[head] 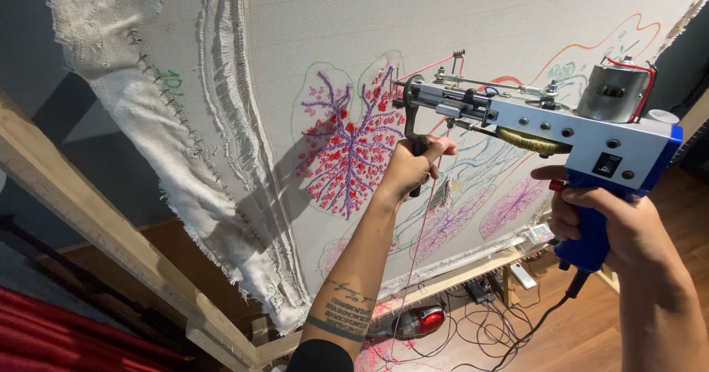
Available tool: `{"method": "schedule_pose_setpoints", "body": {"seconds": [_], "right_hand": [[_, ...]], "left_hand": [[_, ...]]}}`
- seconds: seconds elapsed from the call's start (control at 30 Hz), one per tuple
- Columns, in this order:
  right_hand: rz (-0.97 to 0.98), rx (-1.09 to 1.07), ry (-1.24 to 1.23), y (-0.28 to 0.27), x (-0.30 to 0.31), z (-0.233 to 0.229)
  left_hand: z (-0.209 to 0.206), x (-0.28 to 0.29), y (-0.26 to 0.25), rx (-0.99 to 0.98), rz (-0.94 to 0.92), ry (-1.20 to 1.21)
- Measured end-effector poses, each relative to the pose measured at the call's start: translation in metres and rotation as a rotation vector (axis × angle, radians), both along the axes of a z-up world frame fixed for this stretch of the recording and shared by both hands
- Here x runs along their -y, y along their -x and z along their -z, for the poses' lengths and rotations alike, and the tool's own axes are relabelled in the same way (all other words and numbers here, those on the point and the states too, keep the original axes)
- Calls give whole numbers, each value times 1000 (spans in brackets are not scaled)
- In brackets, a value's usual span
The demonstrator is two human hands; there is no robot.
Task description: Using a tufting gun to create a patterned rug on a canvas.
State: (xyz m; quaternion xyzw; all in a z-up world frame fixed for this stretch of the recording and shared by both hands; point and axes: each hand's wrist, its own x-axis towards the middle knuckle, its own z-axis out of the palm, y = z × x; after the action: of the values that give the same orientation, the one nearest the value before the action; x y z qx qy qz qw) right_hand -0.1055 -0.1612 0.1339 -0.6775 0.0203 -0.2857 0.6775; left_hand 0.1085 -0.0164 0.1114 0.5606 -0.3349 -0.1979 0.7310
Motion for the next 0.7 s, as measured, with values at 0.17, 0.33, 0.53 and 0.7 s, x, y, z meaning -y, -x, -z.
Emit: {"method": "schedule_pose_setpoints", "body": {"seconds": [0.17, 0.33, 0.53, 0.7], "right_hand": [[37, -17, -23, -7, -9, -4], [72, -39, -14, -17, -14, -7], [102, -65, -4, -24, -23, -13], [49, -52, 0, -30, -24, -14]], "left_hand": [[7, 4, -13, -23, -8, -8], [3, 1, -19, -46, -12, -16], [4, 3, -28, -48, -34, -32], [2, 2, -31, -32, -56, -86]]}}
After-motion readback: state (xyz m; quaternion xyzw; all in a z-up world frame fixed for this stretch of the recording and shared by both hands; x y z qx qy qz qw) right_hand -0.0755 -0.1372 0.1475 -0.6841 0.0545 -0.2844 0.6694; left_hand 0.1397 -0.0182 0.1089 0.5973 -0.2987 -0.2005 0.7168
